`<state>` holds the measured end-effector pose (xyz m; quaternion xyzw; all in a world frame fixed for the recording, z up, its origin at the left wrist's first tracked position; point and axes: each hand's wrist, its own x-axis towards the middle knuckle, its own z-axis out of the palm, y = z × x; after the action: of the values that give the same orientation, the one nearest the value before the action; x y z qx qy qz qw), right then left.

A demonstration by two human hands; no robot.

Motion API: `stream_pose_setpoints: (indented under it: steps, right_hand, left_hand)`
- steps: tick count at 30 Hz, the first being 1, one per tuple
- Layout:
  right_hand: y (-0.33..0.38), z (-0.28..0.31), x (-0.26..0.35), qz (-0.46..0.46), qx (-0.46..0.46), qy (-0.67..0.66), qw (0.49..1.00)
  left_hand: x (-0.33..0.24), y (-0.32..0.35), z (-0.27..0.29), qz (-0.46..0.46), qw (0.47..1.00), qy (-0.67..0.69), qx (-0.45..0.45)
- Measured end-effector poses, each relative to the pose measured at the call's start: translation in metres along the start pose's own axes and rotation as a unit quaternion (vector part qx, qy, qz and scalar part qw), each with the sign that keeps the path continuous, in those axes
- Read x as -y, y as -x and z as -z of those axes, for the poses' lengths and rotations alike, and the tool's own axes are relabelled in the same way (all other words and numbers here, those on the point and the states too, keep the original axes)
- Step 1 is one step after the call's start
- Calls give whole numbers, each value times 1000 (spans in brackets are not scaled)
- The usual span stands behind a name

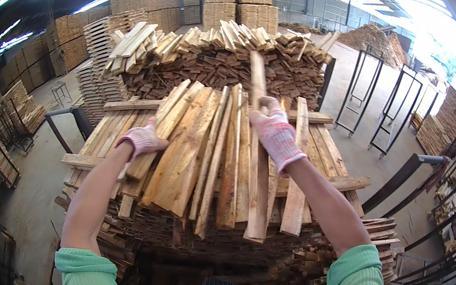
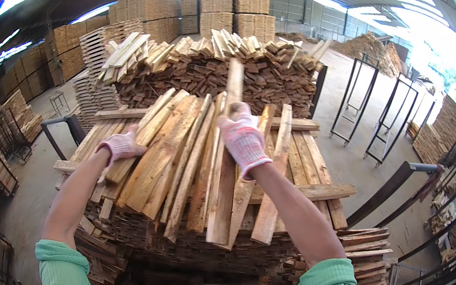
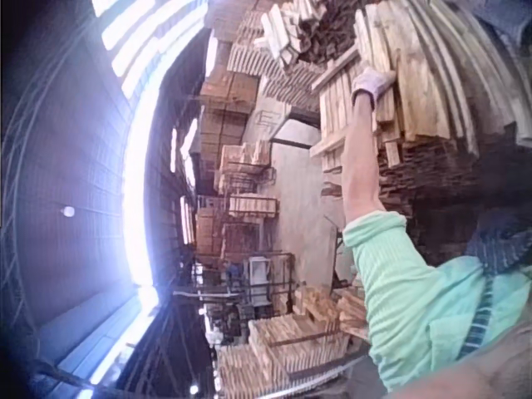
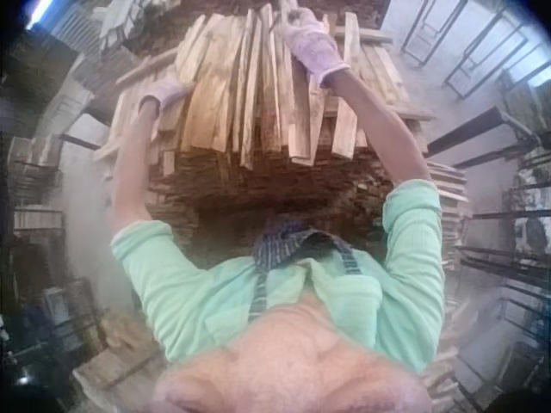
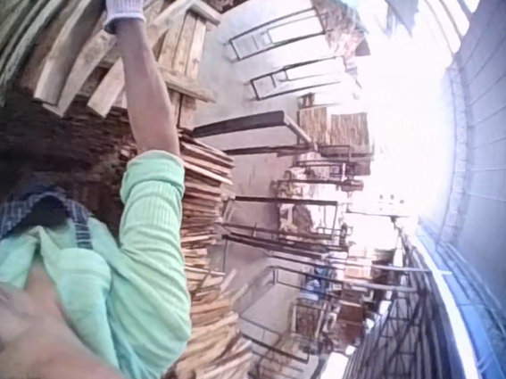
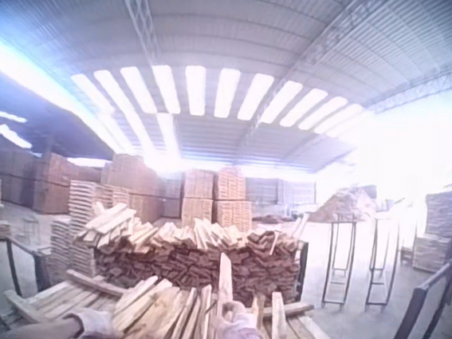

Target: The person picks up wooden planks from one stack and places them onto another stack by hand in an industrial setting.

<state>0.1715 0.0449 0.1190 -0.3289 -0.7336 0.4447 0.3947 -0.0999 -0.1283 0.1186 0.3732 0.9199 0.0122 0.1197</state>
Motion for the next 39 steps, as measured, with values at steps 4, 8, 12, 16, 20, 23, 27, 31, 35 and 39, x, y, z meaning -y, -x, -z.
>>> stream_pose_setpoints:
  steps: [4,8,12,16,20,23,27,31,35,39]
  right_hand:
    - [-37,-18,-31,-9,-55,144,988]
    - [-24,-79,-39,-15,46,354,934]
    - [-26,-97,-43,-71,110,435,891]
    - [-38,-91,-65,-53,86,408,907]
    - [-48,-46,-53,21,19,344,939]
    - [-36,-98,11,24,29,190,981]
    - [-14,-191,100,-32,65,47,996]
    - [-32,-278,57,74,187,598,775]
    - [-36,-309,69,-84,232,492,835]
    - [-51,-291,42,-92,180,411,889]
  left_hand:
    - [1,-4,-2,-19,1000,1,-14]
    - [69,-9,23,-68,990,123,22]
    - [113,-5,22,-94,896,424,87]
    - [164,3,43,-55,906,419,-21]
    - [227,-26,53,4,991,111,-73]
    - [313,-69,-13,119,991,-25,-61]
    - [305,-55,27,-12,997,-8,77]
    - [263,-88,16,-96,989,56,97]
    - [246,-94,7,5,999,2,41]
    - [263,-99,6,-31,990,133,22]
